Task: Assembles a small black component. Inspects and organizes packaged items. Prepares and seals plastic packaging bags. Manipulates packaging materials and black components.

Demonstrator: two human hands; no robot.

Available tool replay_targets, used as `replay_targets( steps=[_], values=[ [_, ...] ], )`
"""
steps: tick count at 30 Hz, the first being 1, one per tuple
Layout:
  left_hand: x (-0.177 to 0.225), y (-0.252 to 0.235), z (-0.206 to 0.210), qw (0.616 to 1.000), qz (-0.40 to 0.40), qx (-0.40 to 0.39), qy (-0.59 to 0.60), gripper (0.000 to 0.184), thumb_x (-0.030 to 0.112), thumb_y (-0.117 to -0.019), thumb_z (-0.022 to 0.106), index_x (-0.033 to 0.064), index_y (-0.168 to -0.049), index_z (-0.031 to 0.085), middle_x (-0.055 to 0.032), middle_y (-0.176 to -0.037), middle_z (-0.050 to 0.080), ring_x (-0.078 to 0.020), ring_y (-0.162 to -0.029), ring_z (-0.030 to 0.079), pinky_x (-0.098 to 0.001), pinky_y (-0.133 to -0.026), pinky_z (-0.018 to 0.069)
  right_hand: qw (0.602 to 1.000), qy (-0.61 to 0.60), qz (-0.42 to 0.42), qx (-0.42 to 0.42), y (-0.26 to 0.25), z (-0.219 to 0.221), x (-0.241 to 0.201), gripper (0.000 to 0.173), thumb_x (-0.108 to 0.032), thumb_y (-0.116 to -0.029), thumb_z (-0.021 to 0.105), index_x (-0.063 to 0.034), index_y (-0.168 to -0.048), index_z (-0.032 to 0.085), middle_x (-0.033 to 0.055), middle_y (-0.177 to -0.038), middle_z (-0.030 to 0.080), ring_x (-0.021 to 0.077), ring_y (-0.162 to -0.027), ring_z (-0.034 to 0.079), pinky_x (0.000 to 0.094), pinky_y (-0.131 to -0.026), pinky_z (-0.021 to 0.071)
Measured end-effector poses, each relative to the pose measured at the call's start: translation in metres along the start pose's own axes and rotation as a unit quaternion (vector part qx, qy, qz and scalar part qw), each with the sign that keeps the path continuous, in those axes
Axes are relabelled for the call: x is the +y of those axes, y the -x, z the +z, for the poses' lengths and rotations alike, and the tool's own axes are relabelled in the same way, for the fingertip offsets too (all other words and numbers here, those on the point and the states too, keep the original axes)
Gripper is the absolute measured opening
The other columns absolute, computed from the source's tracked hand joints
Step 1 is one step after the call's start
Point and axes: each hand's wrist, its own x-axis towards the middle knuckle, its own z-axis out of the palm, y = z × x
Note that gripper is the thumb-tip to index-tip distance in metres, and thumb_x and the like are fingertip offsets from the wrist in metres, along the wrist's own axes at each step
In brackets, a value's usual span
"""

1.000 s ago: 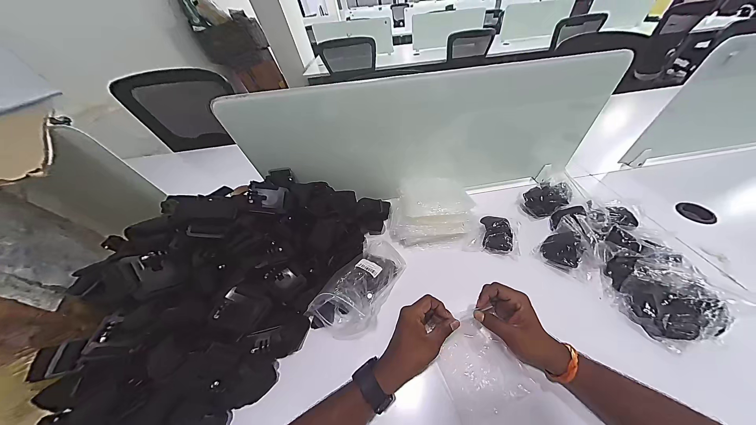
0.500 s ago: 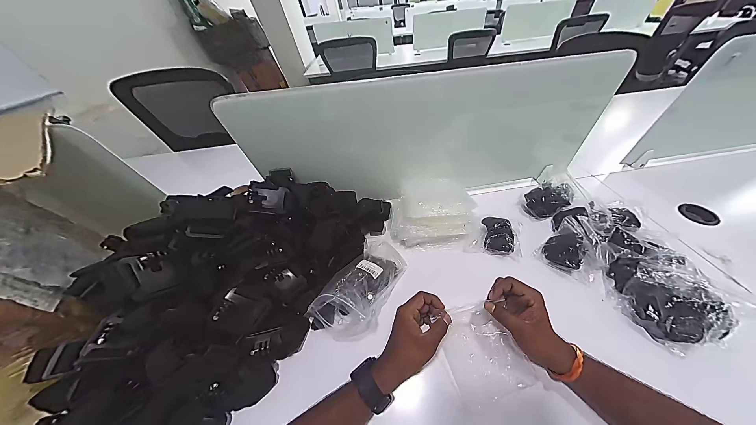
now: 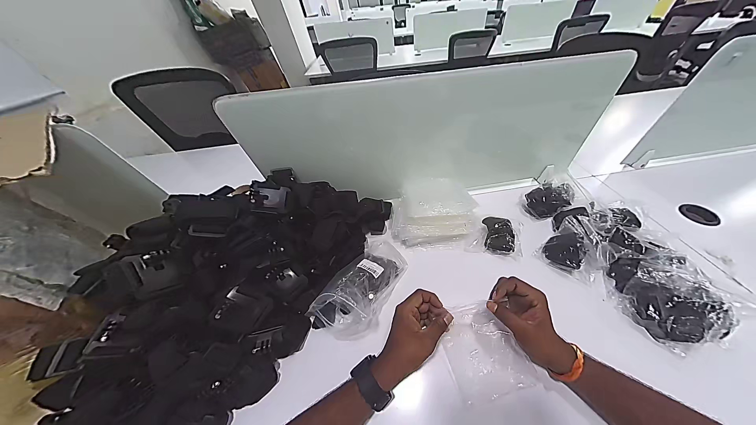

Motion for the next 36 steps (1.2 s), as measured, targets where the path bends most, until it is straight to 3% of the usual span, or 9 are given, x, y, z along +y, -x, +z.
replay_targets(
  steps=[9, 15, 18, 21, 22, 25, 26, 31, 36],
  values=[
    [-0.004, -0.002, -0.002, 0.999, 0.036, 0.025, -0.013, 0.013, -0.003, -0.0896, 0.065, 0.0003, -0.101, 0.062, -0.0030, -0.083, 0.066, -0.0086, -0.068, 0.064, -0.0228, -0.063, 0.0558, 1.000, -0.002, -0.004, 0.026, -0.002, -0.001, 0.001, 0.015, -0.001, -0.0874, 0.067, -0.0149, -0.091, 0.065, -0.0061, -0.085, 0.063, 0.0033, -0.079, 0.061, 0.0198, -0.071, 0.0539],
    [-0.003, -0.002, -0.002, 0.997, 0.048, 0.050, -0.018, 0.014, -0.003, -0.0879, 0.067, 0.0001, -0.100, 0.062, -0.0028, -0.083, 0.068, -0.0087, -0.070, 0.066, -0.0230, -0.065, 0.0568, 1.000, 0.002, 0.009, 0.017, -0.001, -0.001, 0.000, 0.015, -0.001, -0.0881, 0.067, -0.0145, -0.093, 0.064, -0.0059, -0.085, 0.062, 0.0032, -0.077, 0.061, 0.0195, -0.069, 0.0535],
    [-0.004, -0.003, -0.003, 0.996, 0.057, 0.071, -0.022, 0.013, -0.004, -0.0873, 0.068, 0.0013, -0.097, 0.061, -0.0019, -0.082, 0.068, -0.0074, -0.068, 0.065, -0.0223, -0.063, 0.0559, 0.999, 0.008, 0.047, 0.003, -0.002, 0.000, 0.000, 0.017, -0.002, -0.0906, 0.066, -0.0101, -0.105, 0.062, -0.0034, -0.093, 0.065, 0.0055, -0.082, 0.063, 0.0225, -0.072, 0.0555],
    [-0.003, -0.004, -0.003, 0.993, 0.062, 0.093, -0.028, 0.013, -0.004, -0.0873, 0.069, 0.0016, -0.096, 0.060, -0.0011, -0.080, 0.068, -0.0071, -0.068, 0.065, -0.0224, -0.063, 0.0562, 0.994, 0.032, 0.095, -0.044, -0.006, -0.001, -0.006, 0.034, -0.005, -0.0928, 0.067, -0.0025, -0.125, 0.055, 0.0019, -0.101, 0.066, 0.0093, -0.086, 0.066, 0.0264, -0.076, 0.0587],
    [-0.003, -0.004, -0.003, 0.993, 0.062, 0.100, -0.028, 0.013, -0.004, -0.0874, 0.069, 0.0011, -0.096, 0.060, -0.0021, -0.081, 0.068, -0.0081, -0.069, 0.066, -0.0232, -0.064, 0.0569, 0.992, 0.044, 0.108, -0.047, -0.008, -0.003, -0.007, 0.031, -0.006, -0.0930, 0.068, -0.0026, -0.122, 0.058, 0.0008, -0.096, 0.068, 0.0085, -0.082, 0.067, 0.0259, -0.074, 0.0584],
    [-0.003, -0.005, -0.002, 0.990, 0.055, 0.126, -0.035, 0.013, -0.003, -0.0877, 0.072, 0.0000, -0.096, 0.062, -0.0047, -0.083, 0.070, -0.0096, -0.071, 0.068, -0.0240, -0.066, 0.0585, 0.985, 0.106, 0.128, -0.054, -0.015, -0.013, -0.015, 0.002, -0.010, -0.0953, 0.067, -0.0081, -0.095, 0.067, -0.0043, -0.080, 0.068, 0.0039, -0.070, 0.064, 0.0216, -0.066, 0.0547],
    [-0.002, -0.005, -0.001, 0.989, 0.048, 0.133, -0.036, 0.013, -0.002, -0.0885, 0.072, -0.0004, -0.097, 0.062, -0.0055, -0.085, 0.071, -0.0102, -0.072, 0.068, -0.0243, -0.066, 0.0588, 0.982, 0.127, 0.127, -0.059, -0.019, -0.018, -0.020, 0.006, -0.012, -0.0961, 0.068, -0.0083, -0.092, 0.069, -0.0039, -0.080, 0.069, 0.0040, -0.071, 0.064, 0.0216, -0.065, 0.0546],
    [0.002, -0.006, 0.000, 0.985, 0.046, 0.160, -0.035, 0.015, 0.002, -0.0900, 0.073, 0.0001, -0.102, 0.063, -0.0066, -0.089, 0.073, -0.0122, -0.075, 0.071, -0.0250, -0.067, 0.0598, 0.951, 0.279, 0.085, -0.106, -0.041, -0.027, -0.045, 0.018, -0.021, -0.0983, 0.063, -0.0081, -0.102, 0.074, 0.0036, -0.105, 0.067, 0.0068, -0.089, 0.065, 0.0219, -0.073, 0.0565],
    [0.001, -0.008, -0.002, 0.986, 0.044, 0.159, -0.005, 0.028, 0.001, -0.0920, 0.068, -0.0008, -0.116, 0.054, -0.0097, -0.106, 0.073, -0.0154, -0.081, 0.072, -0.0288, -0.070, 0.0616, 0.946, 0.311, 0.064, -0.067, -0.072, -0.022, -0.069, 0.020, -0.013, -0.1002, 0.055, -0.0012, -0.109, 0.068, 0.0011, -0.088, 0.070, 0.0055, -0.076, 0.066, 0.0249, -0.072, 0.0576]
  ],
)
